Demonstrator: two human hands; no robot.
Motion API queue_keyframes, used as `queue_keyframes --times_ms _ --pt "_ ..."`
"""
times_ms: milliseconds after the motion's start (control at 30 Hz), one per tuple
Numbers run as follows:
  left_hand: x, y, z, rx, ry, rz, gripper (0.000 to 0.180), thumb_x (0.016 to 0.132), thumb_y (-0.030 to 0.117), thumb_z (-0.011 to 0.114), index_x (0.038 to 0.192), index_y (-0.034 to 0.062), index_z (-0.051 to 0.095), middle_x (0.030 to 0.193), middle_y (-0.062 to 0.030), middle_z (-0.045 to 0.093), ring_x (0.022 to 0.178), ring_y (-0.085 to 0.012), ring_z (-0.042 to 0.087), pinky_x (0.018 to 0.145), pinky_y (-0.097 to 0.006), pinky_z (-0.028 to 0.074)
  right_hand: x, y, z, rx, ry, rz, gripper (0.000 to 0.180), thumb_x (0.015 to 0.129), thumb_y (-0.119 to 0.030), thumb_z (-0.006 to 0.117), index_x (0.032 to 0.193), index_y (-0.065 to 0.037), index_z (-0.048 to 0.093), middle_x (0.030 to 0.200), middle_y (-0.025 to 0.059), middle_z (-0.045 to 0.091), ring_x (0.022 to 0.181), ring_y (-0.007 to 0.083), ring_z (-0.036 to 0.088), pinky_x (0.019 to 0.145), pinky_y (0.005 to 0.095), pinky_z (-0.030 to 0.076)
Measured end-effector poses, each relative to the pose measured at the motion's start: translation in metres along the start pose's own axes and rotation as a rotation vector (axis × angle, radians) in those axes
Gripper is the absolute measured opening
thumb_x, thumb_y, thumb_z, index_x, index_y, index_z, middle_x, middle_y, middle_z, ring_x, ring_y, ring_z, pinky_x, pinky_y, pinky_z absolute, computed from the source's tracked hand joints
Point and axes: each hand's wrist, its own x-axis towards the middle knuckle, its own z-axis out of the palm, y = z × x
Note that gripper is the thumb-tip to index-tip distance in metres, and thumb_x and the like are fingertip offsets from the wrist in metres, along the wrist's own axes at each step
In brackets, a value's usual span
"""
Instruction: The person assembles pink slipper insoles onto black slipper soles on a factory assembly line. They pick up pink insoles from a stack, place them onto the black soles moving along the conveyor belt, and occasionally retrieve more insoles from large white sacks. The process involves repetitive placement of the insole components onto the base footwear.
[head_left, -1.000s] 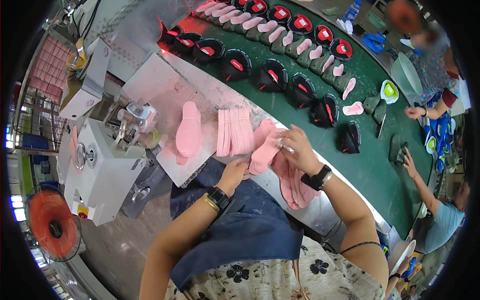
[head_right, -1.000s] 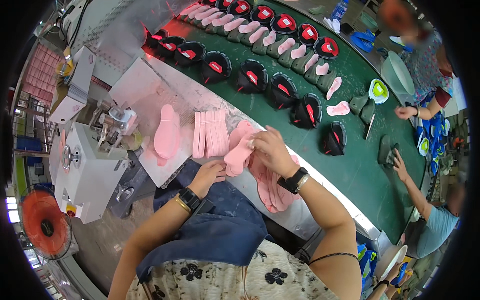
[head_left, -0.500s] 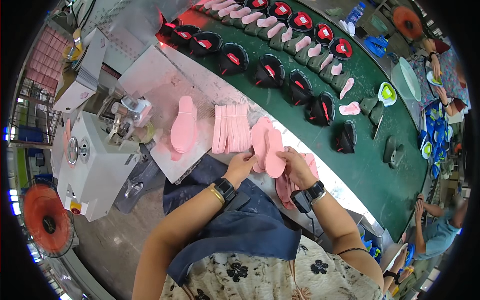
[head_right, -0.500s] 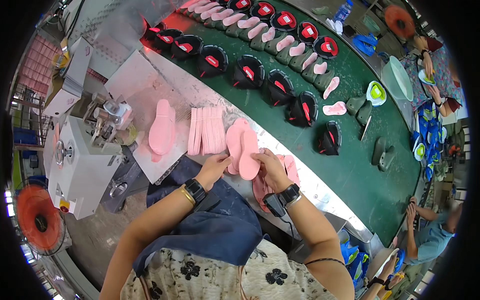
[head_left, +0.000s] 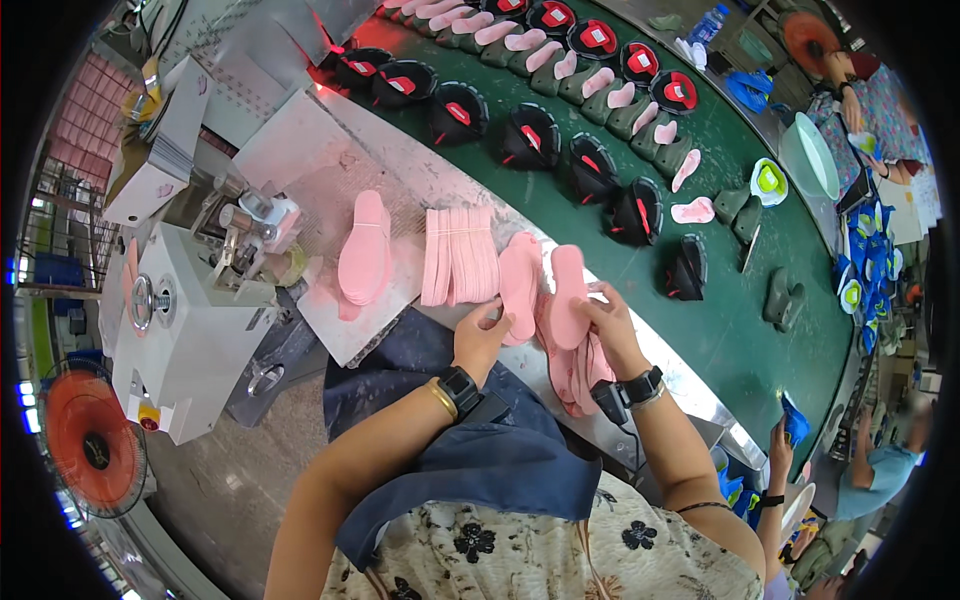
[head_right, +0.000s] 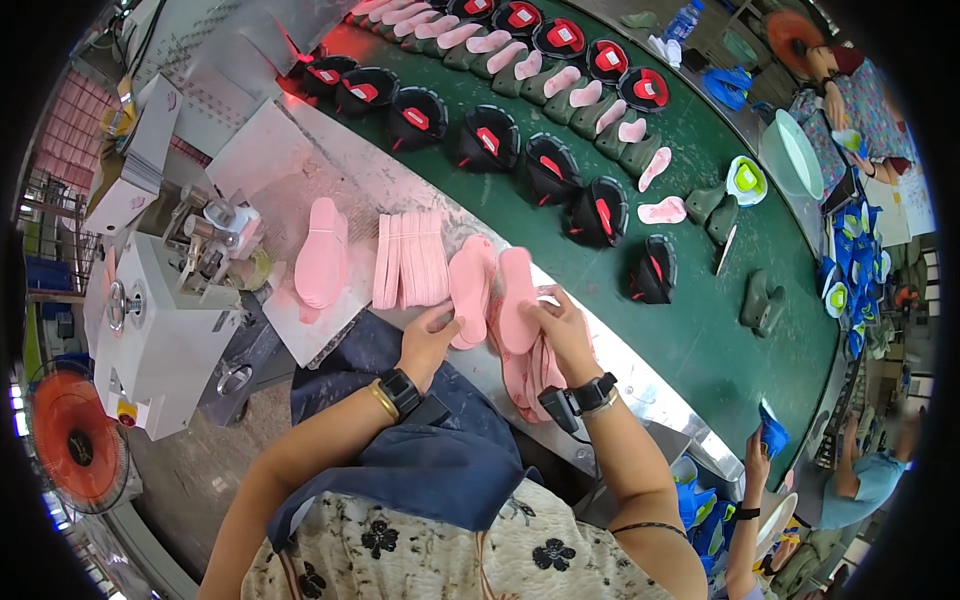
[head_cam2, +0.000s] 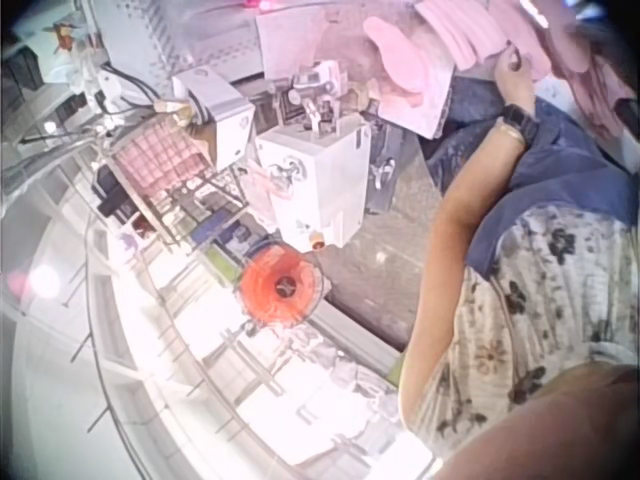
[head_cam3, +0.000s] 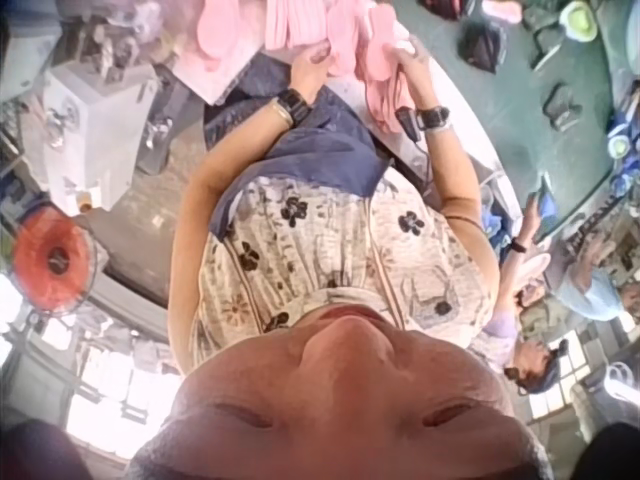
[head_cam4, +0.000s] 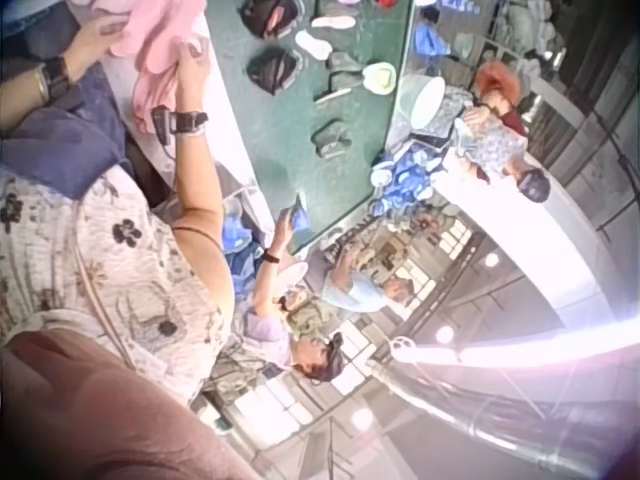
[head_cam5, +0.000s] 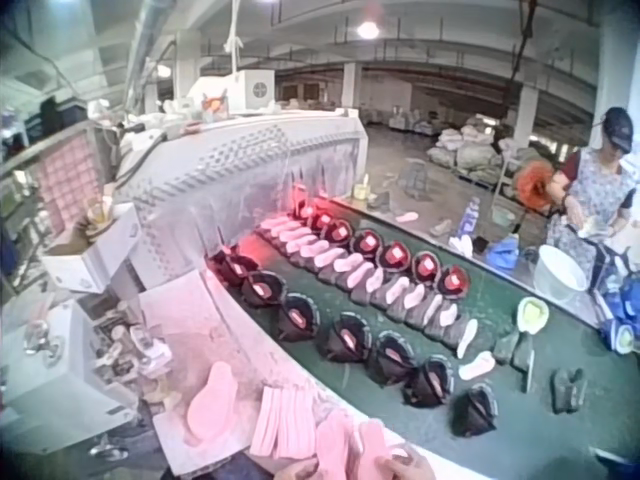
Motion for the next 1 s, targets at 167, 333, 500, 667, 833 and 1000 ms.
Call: queue_keyframes --times_ms 167,333,500,667,833,1000 --pt "0.001 -0.004 0.004 -0.076 0.029 -0.011 0.038 0.086 0.011 0.067 0.122 0.0019 0.061 0.075 0.0024 0.055 0.065 -0.0046 0.047 0.056 -0.021 0.040 -0.002 0.021 0.015 0.013 -0.084 0.171 0.035 0.086 -0.012 0.068 0.115 0.000 0.052 0.100 0.0079 0.063 0.086 0.0152 0.064 0.072 0.0268 0.052" --pt "-0.007 -0.003 0.005 -0.003 0.052 0.060 0.036 0.087 0.008 0.063 0.123 0.0045 0.062 0.075 0.0019 0.055 0.065 -0.0052 0.047 0.056 -0.022 0.040 -0.015 0.023 0.024 0.073 -0.027 0.229 0.037 0.086 -0.015 0.067 0.118 -0.004 0.051 0.097 0.0045 0.063 0.084 0.0127 0.063 0.070 0.0252 0.050" --pt "-0.010 -0.001 0.002 0.285 0.080 0.223 0.036 0.086 0.007 0.060 0.122 0.0042 0.061 0.081 -0.0044 0.060 0.065 -0.0113 0.054 0.061 -0.027 0.046 -0.015 0.024 0.015 0.034 0.011 0.112 0.033 0.087 -0.014 0.067 0.115 -0.003 0.053 0.097 0.0058 0.064 0.083 0.0117 0.064 0.070 0.0239 0.050" --pt "-0.025 0.053 -0.006 0.718 0.004 0.713 0.043 0.080 0.011 0.065 0.123 0.0057 0.059 0.112 -0.0136 0.057 0.097 -0.0256 0.057 0.085 -0.035 0.047 -0.020 -0.018 -0.012 -0.119 -0.148 0.050 0.029 0.089 -0.014 0.066 0.112 -0.002 0.054 0.094 0.0077 0.066 0.082 0.0104 0.064 0.072 0.0224 0.050" --pt "-0.032 0.090 -0.009 0.835 -0.085 0.939 0.045 0.080 0.017 0.068 0.121 0.0024 0.058 0.122 -0.0148 0.057 0.116 -0.0318 0.052 0.097 -0.038 0.043 -0.031 -0.058 -0.022 -0.419 -0.483 -0.044 0.029 0.088 -0.015 0.067 0.110 0.000 0.055 0.090 0.0053 0.067 0.082 0.0086 0.061 0.075 0.0239 0.048" --pt "-0.016 0.097 -0.049 0.633 -0.543 0.372 0.032 0.083 0.014 0.067 0.107 -0.0061 0.061 0.091 -0.0122 0.067 0.088 -0.0245 0.065 0.081 -0.032 0.052 -0.026 -0.050 -0.020 -0.286 -0.251 -0.067 0.031 0.089 -0.015 0.067 0.111 0.001 0.053 0.090 0.0089 0.068 0.080 0.0110 0.064 0.070 0.0250 0.051"
